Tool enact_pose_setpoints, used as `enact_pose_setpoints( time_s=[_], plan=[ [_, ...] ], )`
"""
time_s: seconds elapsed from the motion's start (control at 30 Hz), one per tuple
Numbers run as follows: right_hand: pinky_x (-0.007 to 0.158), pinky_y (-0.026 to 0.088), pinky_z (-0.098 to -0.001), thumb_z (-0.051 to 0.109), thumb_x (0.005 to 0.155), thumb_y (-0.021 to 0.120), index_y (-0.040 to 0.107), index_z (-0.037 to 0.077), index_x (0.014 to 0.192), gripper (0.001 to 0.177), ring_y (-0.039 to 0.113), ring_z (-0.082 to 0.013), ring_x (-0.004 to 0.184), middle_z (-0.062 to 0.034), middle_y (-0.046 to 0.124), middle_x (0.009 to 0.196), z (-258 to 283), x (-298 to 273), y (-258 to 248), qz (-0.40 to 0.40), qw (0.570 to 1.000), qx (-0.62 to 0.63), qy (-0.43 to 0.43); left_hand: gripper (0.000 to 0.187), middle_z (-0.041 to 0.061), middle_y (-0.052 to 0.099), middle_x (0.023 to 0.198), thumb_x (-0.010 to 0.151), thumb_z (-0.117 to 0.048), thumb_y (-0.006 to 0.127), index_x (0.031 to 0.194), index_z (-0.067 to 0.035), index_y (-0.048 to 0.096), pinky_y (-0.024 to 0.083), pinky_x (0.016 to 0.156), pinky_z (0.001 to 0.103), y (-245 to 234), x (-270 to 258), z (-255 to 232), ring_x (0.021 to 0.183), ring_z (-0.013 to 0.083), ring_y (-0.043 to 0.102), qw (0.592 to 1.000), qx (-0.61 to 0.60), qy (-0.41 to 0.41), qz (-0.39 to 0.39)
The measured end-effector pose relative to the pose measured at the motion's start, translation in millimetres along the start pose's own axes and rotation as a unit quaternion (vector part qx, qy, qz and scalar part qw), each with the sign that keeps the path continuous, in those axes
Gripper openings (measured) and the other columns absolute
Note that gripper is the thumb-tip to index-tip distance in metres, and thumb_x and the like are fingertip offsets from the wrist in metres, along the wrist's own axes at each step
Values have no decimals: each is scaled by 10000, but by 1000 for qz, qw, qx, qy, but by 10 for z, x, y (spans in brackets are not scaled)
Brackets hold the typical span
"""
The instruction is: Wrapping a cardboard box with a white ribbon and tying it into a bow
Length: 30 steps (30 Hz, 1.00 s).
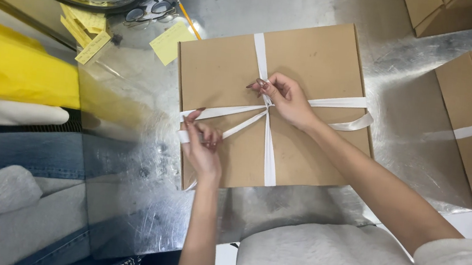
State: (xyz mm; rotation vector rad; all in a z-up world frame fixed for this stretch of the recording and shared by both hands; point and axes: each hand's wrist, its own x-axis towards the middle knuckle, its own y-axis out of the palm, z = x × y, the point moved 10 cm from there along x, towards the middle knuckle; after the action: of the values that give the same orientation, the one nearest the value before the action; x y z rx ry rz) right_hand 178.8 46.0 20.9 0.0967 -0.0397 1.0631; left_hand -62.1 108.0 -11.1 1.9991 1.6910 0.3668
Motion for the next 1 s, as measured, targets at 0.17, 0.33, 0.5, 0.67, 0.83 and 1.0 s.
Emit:
enact_pose_setpoints(
  time_s=[0.17, 0.33, 0.5, 0.67, 0.83, 1.0],
  plan=[
    [757, 489, -206, 221, 1134, 680, 702, 104, 1022, 163, 595, -41, 837, 10, 742, 902, 81, -26, 13, 8, 1000, -11, -11, 350, -80, 321, 633, 1210, -369, 331, 1254, -155, 606, 352, 505, 228, -608, 67, -624, 487, 79, 347, 998, 47, 27, -16],
    [741, 469, -203, 222, 1141, 683, 703, 99, 1027, 169, 578, -43, 826, 1, 730, 892, 37, -36, 18, 18, 999, -16, -23, 286, -57, 281, 639, 1206, -357, 363, 1220, -160, 570, 317, 498, 200, -1408, 55, -941, 485, 69, 303, 995, 88, 36, -38],
    [771, 475, -201, 222, 1142, 685, 714, 111, 1053, 145, 613, -35, 857, 4, 762, 934, -11, -5, -10, 22, 999, -25, -24, 179, -22, 490, 670, 1129, -237, 511, 1232, -143, 624, 257, 460, 178, -1905, -118, -1276, 482, 48, 403, 949, 302, 3, -88],
    [798, 488, -213, 218, 1142, 689, 723, 111, 1071, 133, 626, -46, 893, -4, 773, 960, -18, -3, 0, 23, 999, -26, -30, 350, 165, 739, 850, 1084, -328, 590, 1313, -85, 696, 427, 641, 387, -1583, -232, -1782, 685, 295, 643, 809, 588, 17, -21],
    [874, 527, -232, 219, 1135, 693, 737, 113, 1087, 125, 680, -63, 960, -10, 798, 1002, -25, 4, -19, 15, 999, -22, -24, 138, 14, 762, 1046, 1021, -355, 781, 1099, -250, 824, 488, 926, 463, -604, -136, -1741, 1065, 305, 675, 625, 750, 216, 31],
    [897, 546, -239, 235, 1126, 705, 753, 129, 1092, 121, 693, -58, 985, 0, 810, 1018, 10, -13, -19, 14, 999, -32, -9, 300, 16, 718, 1097, 857, -316, 893, 1103, -209, 757, 515, 959, 448, 470, -19, -662, 1105, 306, 665, 690, 668, 153, 234]
  ],
)
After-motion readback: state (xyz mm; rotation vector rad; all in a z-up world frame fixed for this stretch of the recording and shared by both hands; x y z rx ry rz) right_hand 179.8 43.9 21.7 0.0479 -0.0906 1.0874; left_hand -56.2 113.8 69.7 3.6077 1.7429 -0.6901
